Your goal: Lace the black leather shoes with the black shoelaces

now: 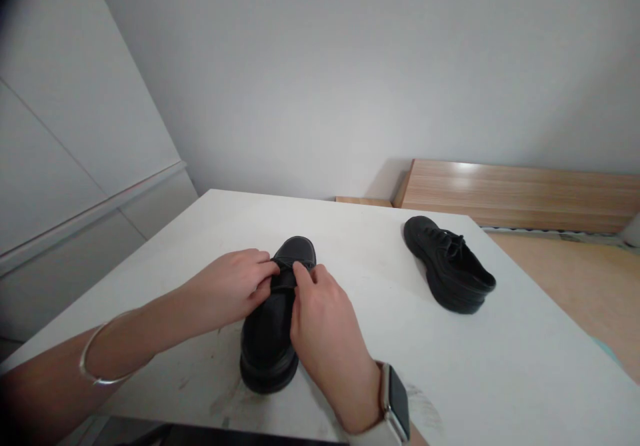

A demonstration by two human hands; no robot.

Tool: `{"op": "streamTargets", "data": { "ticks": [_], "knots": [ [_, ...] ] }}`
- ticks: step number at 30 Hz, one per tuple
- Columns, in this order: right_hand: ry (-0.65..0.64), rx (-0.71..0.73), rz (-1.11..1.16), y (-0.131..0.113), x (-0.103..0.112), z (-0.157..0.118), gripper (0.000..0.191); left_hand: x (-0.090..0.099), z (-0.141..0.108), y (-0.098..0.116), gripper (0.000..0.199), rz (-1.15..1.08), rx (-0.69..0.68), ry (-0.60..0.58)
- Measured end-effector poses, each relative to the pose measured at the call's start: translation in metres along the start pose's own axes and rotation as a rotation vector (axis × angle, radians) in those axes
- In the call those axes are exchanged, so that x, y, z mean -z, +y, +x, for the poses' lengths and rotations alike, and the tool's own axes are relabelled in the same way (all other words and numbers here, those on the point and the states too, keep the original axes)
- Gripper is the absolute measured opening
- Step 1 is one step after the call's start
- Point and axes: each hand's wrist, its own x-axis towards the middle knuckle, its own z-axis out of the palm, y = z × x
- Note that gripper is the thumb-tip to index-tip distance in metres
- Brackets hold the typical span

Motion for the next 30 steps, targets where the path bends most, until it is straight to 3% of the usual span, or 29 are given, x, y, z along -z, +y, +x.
{"op": "streamTargets", "data": {
  "ticks": [7,11,17,20,22,25,30],
  "knots": [
    [-0.048,0.026,-0.296,-0.013,0.006,0.015,0.030,-0.003,0.004,-0.001,0.021,-0.040,0.003,0.088],
    [-0.083,0.046,-0.463,-0.025,0.008,0.024,0.033,-0.001,0.002,-0.001,0.022,-0.016,0.041,0.040],
    [-0.125,0.041,-0.533,-0.036,0.010,0.030,0.033,-0.003,0.000,-0.001,0.022,-0.053,0.064,0.031],
    [-0.062,0.053,-0.538,-0.032,0.008,0.030,0.029,-0.005,-0.001,-0.002,0.023,-0.040,0.050,0.086],
    [0.039,0.099,-0.505,-0.028,0.008,0.030,0.024,-0.001,-0.002,-0.003,0.021,-0.081,0.031,0.174],
    [0.206,0.173,-0.270,-0.026,0.013,0.031,0.015,0.017,-0.006,-0.005,0.016,-0.355,0.013,0.386],
    [0.502,0.356,0.397,-0.039,0.037,0.030,0.008,0.056,-0.015,-0.006,0.008,-0.765,0.080,0.961]
  ]
}}
